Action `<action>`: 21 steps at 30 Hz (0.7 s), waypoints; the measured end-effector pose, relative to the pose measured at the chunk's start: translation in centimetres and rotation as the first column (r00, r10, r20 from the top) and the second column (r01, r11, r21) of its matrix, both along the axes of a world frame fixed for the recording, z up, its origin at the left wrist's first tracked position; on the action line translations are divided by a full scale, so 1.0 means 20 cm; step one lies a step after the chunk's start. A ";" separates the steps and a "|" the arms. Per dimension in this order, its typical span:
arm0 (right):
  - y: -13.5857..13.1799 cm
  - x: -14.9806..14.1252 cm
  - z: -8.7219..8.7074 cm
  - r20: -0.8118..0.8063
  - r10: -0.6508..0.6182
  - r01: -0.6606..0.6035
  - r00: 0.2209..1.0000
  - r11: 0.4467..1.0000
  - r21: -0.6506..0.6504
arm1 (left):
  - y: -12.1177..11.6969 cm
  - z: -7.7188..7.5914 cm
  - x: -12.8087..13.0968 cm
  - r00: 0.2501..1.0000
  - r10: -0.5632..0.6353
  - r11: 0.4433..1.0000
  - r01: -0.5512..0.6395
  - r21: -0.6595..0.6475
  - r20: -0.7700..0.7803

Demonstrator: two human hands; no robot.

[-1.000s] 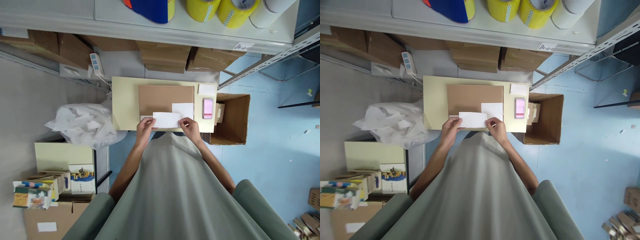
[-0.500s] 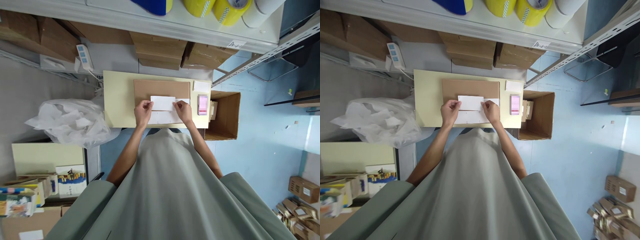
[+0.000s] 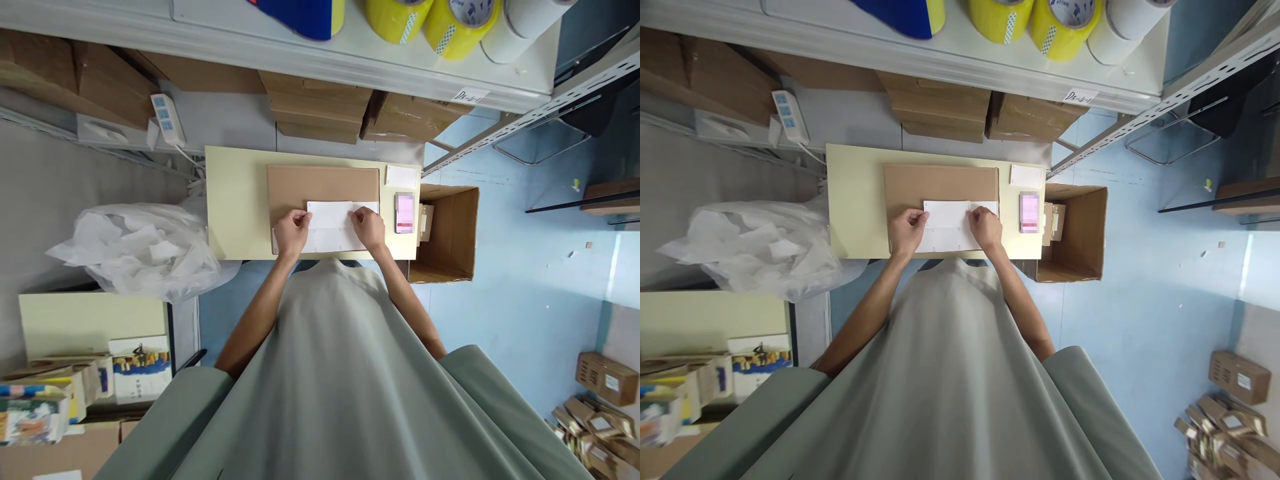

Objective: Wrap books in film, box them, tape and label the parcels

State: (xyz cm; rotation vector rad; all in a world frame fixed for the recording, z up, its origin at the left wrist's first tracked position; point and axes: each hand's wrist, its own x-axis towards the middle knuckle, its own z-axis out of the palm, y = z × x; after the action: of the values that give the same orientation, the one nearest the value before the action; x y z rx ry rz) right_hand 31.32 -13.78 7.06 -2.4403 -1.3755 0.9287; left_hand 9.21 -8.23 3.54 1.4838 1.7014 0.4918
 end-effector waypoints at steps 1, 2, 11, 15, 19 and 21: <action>0.00 0.00 0.00 0.010 0.003 -0.003 1.000 1.000 -0.007 | 0.00 0.00 0.01 1.000 -0.009 1.000 0.009 0.006 -0.016; 0.00 0.00 0.01 0.018 0.004 -0.004 1.000 1.000 -0.015 | 0.00 0.01 0.01 0.999 -0.016 1.000 0.017 0.012 -0.030; 0.01 -0.01 0.03 0.049 0.003 0.001 0.999 0.997 -0.074 | 0.01 0.03 0.06 0.992 -0.064 0.998 0.064 0.002 -0.112; 0.02 -0.01 0.02 0.074 -0.001 0.009 0.997 0.994 -0.111 | 0.01 0.04 0.07 0.988 -0.075 0.997 0.074 -0.014 -0.138; 0.04 0.03 0.01 0.058 -0.021 0.030 0.998 0.989 -0.146 | 0.01 0.04 0.07 0.990 -0.074 0.997 0.072 -0.019 -0.121; 0.03 0.04 0.01 0.052 -0.006 0.013 0.999 0.991 -0.132 | 0.02 0.04 0.07 0.992 -0.074 0.997 0.073 -0.014 -0.106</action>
State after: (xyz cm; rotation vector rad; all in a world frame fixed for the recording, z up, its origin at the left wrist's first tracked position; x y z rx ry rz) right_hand 32.17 -13.27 7.30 -2.5829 -1.3586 0.9916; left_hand 10.55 -7.90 4.41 1.5841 1.7209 0.3707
